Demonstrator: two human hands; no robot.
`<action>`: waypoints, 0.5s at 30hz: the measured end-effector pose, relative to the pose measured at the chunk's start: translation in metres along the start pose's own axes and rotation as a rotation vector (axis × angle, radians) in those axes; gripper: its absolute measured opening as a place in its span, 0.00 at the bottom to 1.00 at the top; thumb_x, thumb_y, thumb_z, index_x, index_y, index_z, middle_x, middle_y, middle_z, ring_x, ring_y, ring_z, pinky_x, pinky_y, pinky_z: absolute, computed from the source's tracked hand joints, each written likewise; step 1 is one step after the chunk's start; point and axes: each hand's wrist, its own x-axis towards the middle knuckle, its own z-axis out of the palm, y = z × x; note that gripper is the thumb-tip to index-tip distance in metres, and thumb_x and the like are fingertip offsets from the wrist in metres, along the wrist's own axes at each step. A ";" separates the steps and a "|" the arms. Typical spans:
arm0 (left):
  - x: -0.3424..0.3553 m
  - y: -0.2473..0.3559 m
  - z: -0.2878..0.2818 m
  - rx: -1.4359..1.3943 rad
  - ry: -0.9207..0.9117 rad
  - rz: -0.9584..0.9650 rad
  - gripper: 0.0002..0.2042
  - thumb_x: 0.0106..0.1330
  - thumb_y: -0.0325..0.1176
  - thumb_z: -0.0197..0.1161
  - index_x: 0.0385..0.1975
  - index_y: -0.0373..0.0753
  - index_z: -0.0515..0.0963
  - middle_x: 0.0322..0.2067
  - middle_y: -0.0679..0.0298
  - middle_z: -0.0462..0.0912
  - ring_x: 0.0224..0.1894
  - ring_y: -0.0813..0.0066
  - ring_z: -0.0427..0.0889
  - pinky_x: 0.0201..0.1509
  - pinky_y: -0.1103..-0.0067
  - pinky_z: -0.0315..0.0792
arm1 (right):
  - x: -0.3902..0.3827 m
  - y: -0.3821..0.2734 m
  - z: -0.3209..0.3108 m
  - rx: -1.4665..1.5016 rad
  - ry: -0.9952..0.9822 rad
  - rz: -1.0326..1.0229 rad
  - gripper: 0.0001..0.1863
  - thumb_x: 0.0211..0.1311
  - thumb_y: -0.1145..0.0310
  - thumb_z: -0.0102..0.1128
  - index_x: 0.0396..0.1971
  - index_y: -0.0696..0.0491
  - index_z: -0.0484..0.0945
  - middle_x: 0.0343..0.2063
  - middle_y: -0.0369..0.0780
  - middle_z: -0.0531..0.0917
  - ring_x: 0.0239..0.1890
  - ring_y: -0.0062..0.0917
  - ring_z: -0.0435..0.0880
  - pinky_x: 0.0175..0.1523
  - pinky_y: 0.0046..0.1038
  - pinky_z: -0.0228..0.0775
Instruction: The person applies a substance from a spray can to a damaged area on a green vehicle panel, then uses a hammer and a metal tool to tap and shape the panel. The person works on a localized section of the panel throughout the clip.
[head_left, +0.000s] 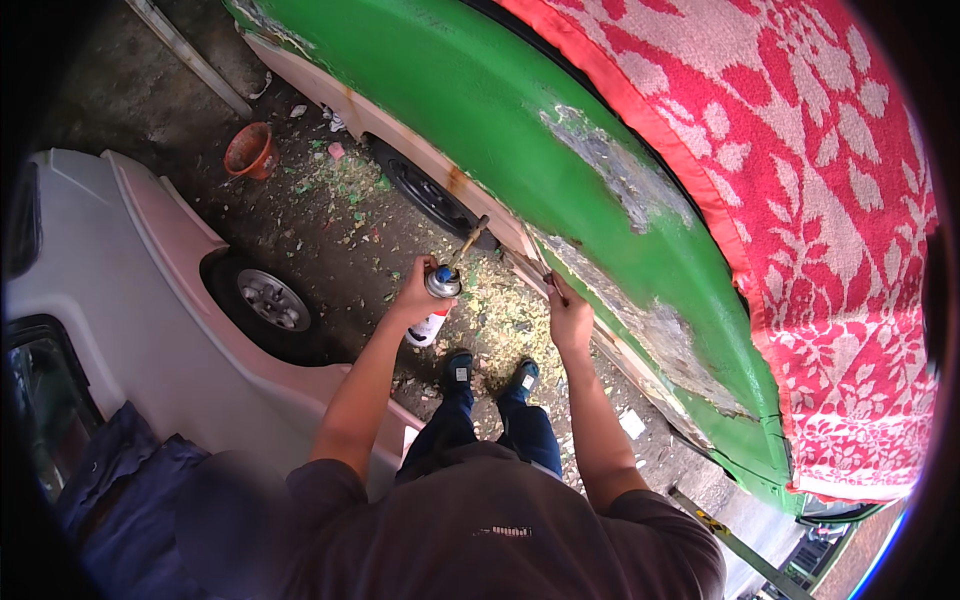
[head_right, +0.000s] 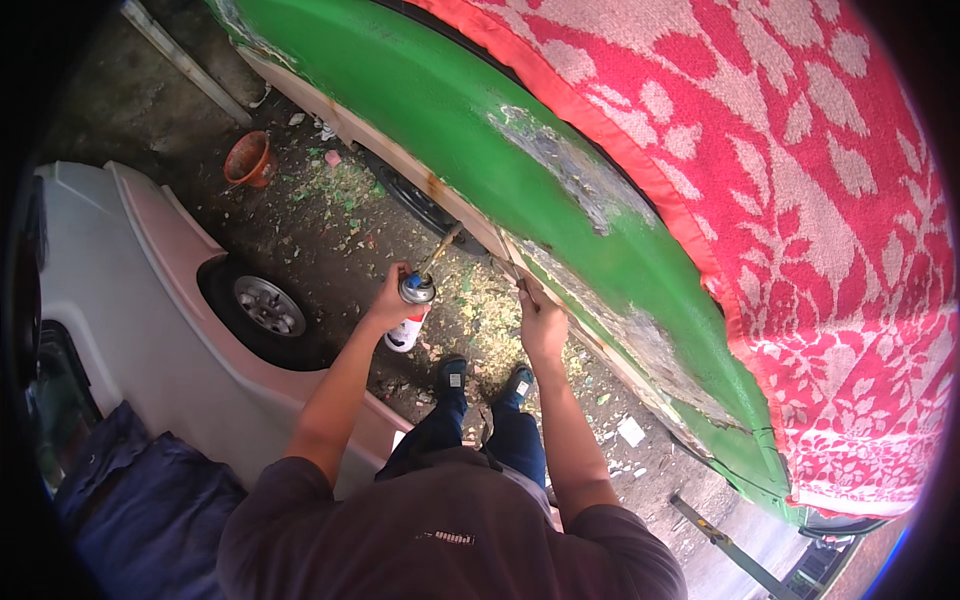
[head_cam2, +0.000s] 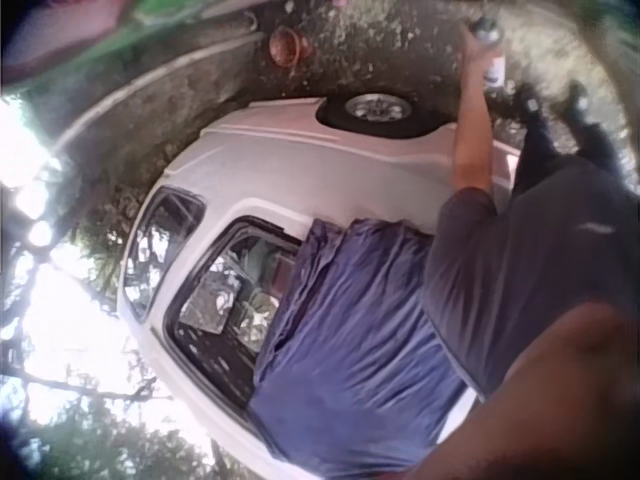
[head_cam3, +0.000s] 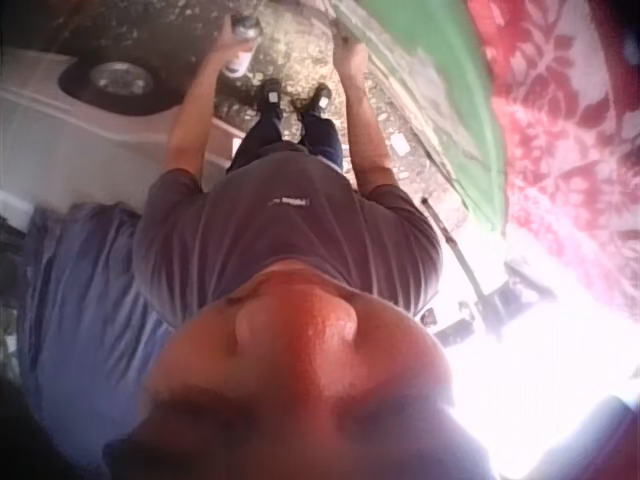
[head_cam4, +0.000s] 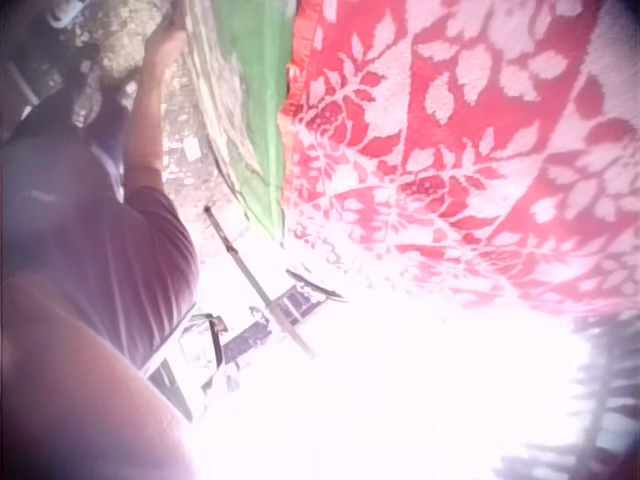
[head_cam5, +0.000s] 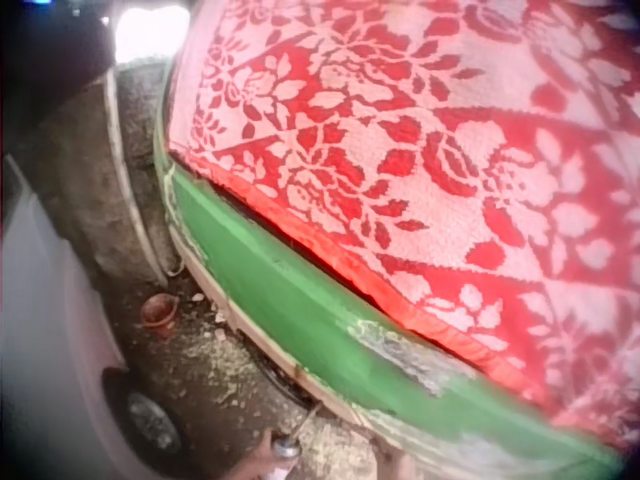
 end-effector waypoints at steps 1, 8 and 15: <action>0.002 0.000 -0.002 -0.016 -0.001 -0.017 0.36 0.44 0.29 0.78 0.50 0.43 0.59 0.45 0.59 0.73 0.49 0.67 0.75 0.54 0.69 0.70 | -0.001 -0.002 -0.002 0.051 -0.022 0.028 0.18 0.64 0.60 0.59 0.52 0.46 0.81 0.38 0.49 0.85 0.39 0.39 0.85 0.47 0.35 0.74; 0.020 0.008 0.009 -0.038 -0.026 -0.017 0.36 0.44 0.28 0.78 0.50 0.45 0.59 0.45 0.59 0.74 0.50 0.66 0.76 0.53 0.69 0.70 | 0.011 -0.018 0.006 -0.043 -0.022 0.025 0.17 0.65 0.63 0.60 0.52 0.49 0.81 0.27 0.45 0.86 0.22 0.18 0.76 0.34 0.24 0.71; 0.028 -0.004 0.021 -0.135 -0.060 -0.033 0.34 0.44 0.28 0.77 0.47 0.44 0.59 0.43 0.59 0.74 0.46 0.69 0.76 0.51 0.71 0.71 | 0.002 -0.034 -0.022 -0.051 -0.087 0.174 0.19 0.64 0.63 0.61 0.54 0.46 0.80 0.23 0.46 0.83 0.21 0.16 0.70 0.33 0.24 0.70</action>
